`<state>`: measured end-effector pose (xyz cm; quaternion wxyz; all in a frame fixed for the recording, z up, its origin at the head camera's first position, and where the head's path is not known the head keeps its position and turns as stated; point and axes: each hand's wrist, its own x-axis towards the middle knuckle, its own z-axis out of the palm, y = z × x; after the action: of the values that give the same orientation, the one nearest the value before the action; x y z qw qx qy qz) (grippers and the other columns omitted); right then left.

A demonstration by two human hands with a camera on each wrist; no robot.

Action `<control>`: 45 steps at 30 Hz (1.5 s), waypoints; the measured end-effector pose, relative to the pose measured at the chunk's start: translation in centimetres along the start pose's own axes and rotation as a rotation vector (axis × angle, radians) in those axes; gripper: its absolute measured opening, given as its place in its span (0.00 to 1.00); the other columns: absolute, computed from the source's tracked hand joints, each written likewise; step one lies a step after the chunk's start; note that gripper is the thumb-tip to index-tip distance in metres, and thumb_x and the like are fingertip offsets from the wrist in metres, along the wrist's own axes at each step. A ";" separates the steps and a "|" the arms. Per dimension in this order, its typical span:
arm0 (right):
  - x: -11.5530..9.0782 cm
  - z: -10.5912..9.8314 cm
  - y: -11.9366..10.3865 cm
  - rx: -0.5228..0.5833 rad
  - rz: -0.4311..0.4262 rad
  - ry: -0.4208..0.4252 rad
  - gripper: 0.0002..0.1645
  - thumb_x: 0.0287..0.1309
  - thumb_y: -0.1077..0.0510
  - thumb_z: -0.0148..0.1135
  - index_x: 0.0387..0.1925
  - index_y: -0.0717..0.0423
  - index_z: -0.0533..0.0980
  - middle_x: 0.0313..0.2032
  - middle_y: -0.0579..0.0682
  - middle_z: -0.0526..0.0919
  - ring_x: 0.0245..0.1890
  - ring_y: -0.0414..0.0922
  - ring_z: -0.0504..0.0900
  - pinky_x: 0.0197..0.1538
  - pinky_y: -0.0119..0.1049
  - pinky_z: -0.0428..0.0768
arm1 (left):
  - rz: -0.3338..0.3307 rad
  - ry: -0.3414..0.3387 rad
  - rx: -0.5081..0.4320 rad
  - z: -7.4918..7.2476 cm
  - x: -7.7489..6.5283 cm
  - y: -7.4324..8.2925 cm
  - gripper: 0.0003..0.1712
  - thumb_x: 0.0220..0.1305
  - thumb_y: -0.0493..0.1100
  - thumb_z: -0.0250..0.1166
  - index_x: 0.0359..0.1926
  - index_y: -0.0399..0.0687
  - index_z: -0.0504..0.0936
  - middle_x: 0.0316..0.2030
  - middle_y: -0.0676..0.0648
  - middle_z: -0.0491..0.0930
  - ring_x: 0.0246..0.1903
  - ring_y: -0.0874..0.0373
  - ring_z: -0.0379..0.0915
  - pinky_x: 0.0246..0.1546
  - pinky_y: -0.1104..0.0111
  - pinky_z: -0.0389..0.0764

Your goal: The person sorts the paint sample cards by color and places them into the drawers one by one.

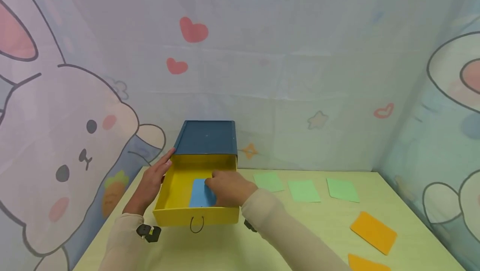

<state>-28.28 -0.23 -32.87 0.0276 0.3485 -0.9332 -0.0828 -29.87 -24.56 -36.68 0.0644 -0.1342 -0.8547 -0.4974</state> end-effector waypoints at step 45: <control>-8.3 4.0 -4.6 0.767 -0.039 0.607 0.10 0.61 0.54 0.69 0.27 0.54 0.84 0.23 0.45 0.88 0.19 0.24 0.78 0.26 0.11 0.74 | -0.003 0.008 -0.016 0.1 0.1 -0.4 0.33 0.81 0.58 0.36 0.81 0.59 0.48 0.80 0.40 0.45 0.77 0.32 0.46 0.72 0.33 0.57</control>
<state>-19.46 2.29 -37.55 0.1664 0.3592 -0.8396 0.3719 -30.04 -24.61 -37.01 0.0661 -0.1313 -0.8507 -0.5048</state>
